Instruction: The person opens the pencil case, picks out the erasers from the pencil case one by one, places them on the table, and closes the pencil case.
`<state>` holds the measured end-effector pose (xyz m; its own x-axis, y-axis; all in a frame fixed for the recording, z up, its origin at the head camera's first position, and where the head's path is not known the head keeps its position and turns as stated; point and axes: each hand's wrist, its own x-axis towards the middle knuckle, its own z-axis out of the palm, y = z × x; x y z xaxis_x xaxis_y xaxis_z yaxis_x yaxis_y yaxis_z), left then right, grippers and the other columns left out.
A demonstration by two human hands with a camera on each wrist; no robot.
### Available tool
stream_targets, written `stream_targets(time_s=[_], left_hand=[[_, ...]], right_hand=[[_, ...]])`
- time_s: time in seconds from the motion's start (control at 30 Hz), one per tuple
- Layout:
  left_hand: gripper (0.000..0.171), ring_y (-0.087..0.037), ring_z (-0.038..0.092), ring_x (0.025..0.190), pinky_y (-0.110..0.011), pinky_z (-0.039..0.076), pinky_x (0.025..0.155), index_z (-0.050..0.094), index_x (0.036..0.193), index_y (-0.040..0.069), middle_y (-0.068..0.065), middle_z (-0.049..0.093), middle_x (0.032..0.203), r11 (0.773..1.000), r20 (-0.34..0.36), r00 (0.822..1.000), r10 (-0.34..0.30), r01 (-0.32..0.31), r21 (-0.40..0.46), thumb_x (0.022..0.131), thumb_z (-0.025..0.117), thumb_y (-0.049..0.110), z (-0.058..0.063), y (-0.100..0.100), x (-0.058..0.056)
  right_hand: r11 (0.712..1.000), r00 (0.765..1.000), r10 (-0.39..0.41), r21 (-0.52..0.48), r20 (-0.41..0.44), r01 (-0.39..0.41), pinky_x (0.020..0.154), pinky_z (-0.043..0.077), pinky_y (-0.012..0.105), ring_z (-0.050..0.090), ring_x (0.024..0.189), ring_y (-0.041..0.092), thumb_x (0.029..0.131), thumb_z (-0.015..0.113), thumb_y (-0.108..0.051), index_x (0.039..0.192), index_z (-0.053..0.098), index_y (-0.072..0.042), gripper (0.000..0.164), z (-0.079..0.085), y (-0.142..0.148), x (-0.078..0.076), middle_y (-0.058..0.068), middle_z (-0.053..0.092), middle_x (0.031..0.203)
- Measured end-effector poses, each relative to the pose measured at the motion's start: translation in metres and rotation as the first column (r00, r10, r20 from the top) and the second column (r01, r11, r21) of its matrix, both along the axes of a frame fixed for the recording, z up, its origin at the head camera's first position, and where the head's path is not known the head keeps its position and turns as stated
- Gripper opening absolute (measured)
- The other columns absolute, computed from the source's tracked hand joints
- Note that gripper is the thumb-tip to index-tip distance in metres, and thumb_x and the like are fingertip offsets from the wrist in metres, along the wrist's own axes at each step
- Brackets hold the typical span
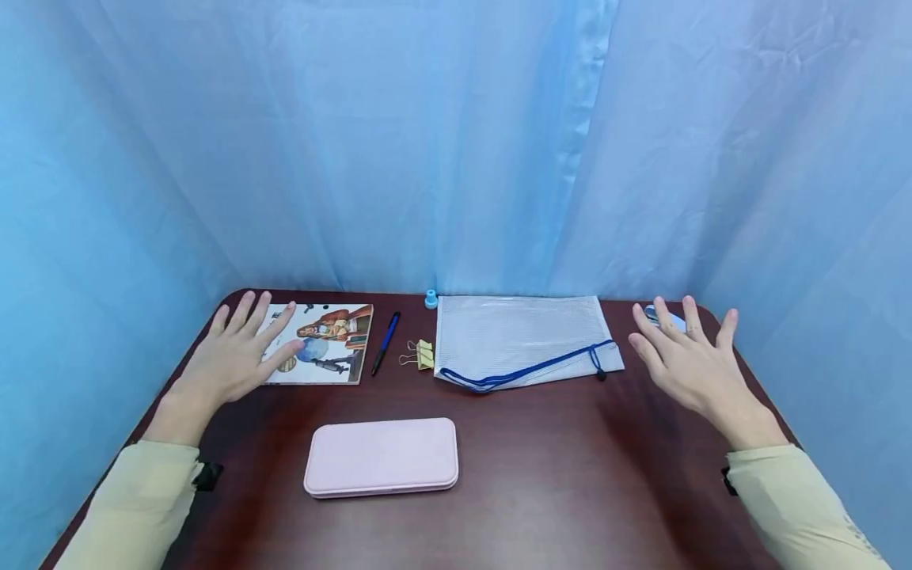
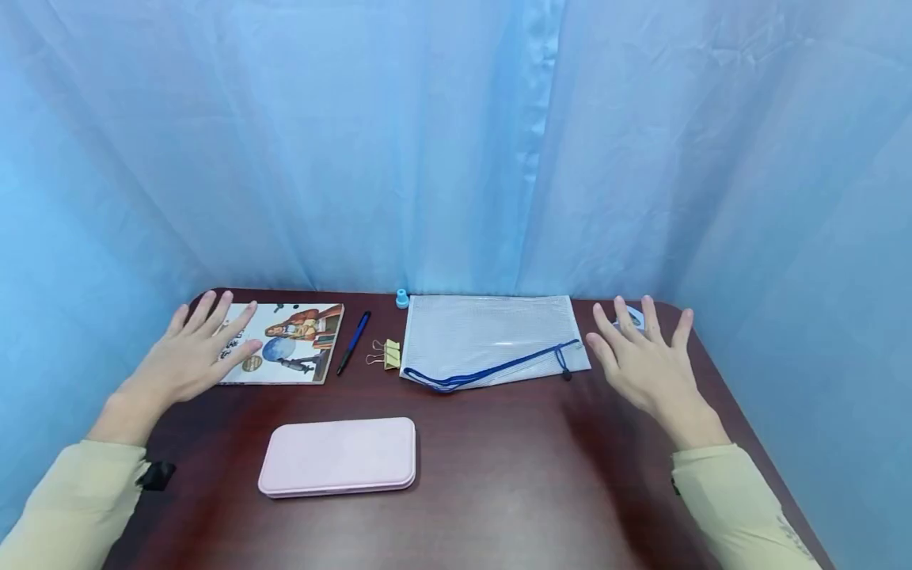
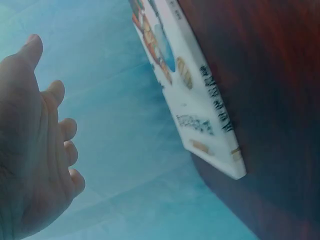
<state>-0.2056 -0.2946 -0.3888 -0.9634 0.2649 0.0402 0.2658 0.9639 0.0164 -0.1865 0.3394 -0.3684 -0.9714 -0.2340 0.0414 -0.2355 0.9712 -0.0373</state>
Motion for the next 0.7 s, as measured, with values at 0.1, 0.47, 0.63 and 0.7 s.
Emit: stream_targets(time_s=[0.1, 0.47, 0.63, 0.7], left_hand=[[0.079, -0.045, -0.002, 0.152, -0.066, -0.003, 0.119, 0.013, 0.164, 0.017, -0.027, 0.006, 0.165, 0.999, -0.029, 0.999, -0.035, 0.035, -0.004, 0.104, 0.033, 0.063, 0.009, -0.003, 0.002], [0.076, -0.039, 0.013, 0.153, -0.061, 0.001, 0.122, 0.037, 0.159, 0.015, -0.024, 0.027, 0.162, 0.95, -0.328, 0.894, -0.305, 0.308, -0.042, 0.102, 0.04, 0.065, 0.022, 0.006, 0.019], [0.08, -0.038, 0.022, 0.151, -0.06, 0.007, 0.122, 0.047, 0.153, 0.01, -0.019, 0.03, 0.162, 0.834, -0.392, 0.757, -0.523, 0.549, -0.055, 0.1, 0.038, 0.069, 0.001, 0.022, 0.034], [0.083, -0.037, 0.026, 0.15, -0.056, 0.01, 0.124, 0.047, 0.153, 0.01, -0.016, 0.031, 0.162, 0.797, -0.357, 0.736, -0.575, 0.603, -0.041, 0.096, 0.047, 0.07, -0.01, 0.025, 0.045]], right_hand=[[1.0, 1.0, 0.012, 0.01, -0.026, -0.012, 0.098, -0.035, 0.07, -0.014, 0.149, 0.047, 0.109, 0.024, -0.052, 0.164, 0.015, -0.016, 0.066, 0.008, -0.007, 0.004, 0.021, 0.011, 0.166], [0.968, 0.913, 0.221, -0.035, -0.344, -0.248, 0.114, -0.015, 0.07, 0.0, 0.154, 0.035, 0.101, 0.051, -0.057, 0.16, 0.034, -0.02, 0.072, 0.013, -0.066, 0.026, 0.014, 0.024, 0.165], [0.876, 0.827, 0.384, -0.12, -0.412, -0.467, 0.12, 0.0, 0.066, 0.008, 0.153, 0.037, 0.092, 0.059, -0.068, 0.158, 0.038, -0.013, 0.088, 0.005, -0.1, 0.04, 0.013, 0.022, 0.165], [0.83, 0.802, 0.433, -0.164, -0.411, -0.533, 0.122, 0.005, 0.061, 0.012, 0.153, 0.038, 0.088, 0.062, -0.071, 0.158, 0.037, -0.013, 0.094, 0.002, -0.115, 0.045, 0.012, 0.022, 0.166]])
